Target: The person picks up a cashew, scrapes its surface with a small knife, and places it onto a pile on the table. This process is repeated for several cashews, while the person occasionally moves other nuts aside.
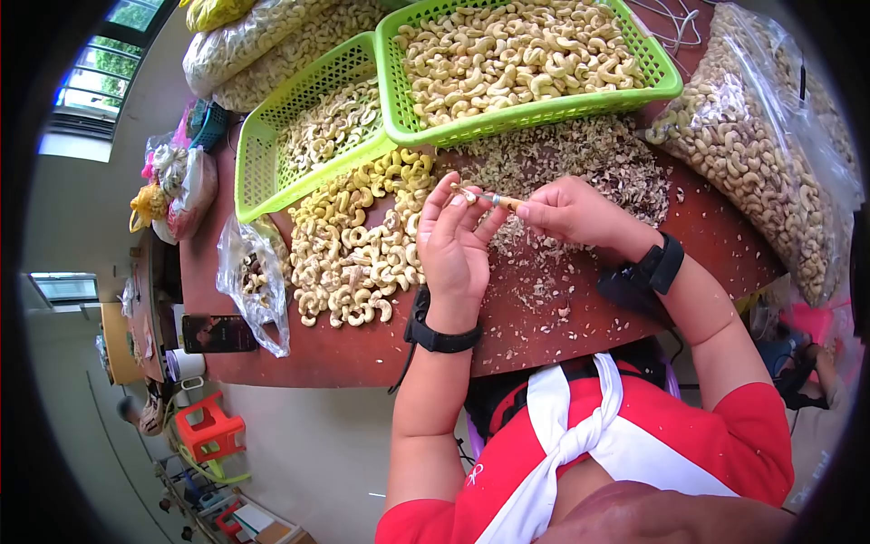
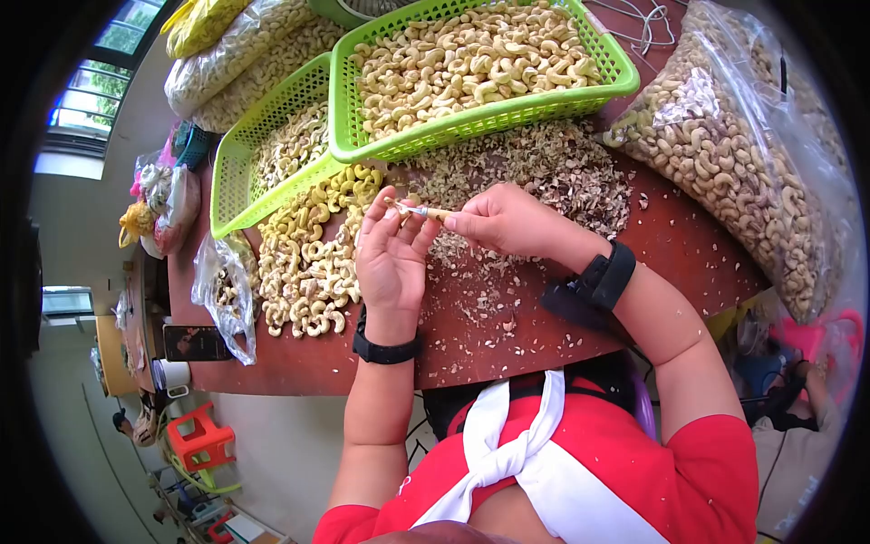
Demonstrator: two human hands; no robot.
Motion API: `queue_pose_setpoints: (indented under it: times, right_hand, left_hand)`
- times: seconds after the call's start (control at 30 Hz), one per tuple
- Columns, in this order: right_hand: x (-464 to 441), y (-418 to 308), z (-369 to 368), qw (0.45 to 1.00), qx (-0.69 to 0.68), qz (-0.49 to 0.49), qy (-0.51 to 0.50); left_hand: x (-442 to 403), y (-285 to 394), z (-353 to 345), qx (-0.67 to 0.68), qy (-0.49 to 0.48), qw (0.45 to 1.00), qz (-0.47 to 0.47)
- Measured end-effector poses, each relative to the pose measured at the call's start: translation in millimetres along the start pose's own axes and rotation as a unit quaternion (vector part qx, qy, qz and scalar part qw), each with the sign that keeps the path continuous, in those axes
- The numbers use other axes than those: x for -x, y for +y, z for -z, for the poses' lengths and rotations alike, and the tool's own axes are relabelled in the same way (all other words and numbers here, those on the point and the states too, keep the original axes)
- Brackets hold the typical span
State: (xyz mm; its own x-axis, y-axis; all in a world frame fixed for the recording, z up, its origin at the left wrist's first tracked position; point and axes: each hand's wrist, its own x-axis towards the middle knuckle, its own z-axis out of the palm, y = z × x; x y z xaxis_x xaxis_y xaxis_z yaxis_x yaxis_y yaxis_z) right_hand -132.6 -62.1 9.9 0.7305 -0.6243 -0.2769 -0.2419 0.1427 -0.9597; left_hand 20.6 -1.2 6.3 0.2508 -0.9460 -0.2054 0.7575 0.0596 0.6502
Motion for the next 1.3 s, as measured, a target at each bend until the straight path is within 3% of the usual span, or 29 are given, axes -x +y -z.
queue_pose_setpoints:
  times: [0.53,0.87,1.3]
  right_hand:
    - [4.6,-6.7,8.9,1.0,0.005,0.007,0.026]
    - [8.3,-10.4,7.4,1.0,0.008,0.0,0.02]
    - [7.0,-8.1,4.2,0.999,0.041,0.0,-0.02]
  left_hand:
    - [-4.1,5.2,-5.1,-0.103,-0.053,0.991,0.071]
    - [-7.2,14.9,3.5,-0.127,-0.163,0.977,0.057]
    - [-4.0,20.1,1.7,-0.167,-0.181,0.969,-0.004]
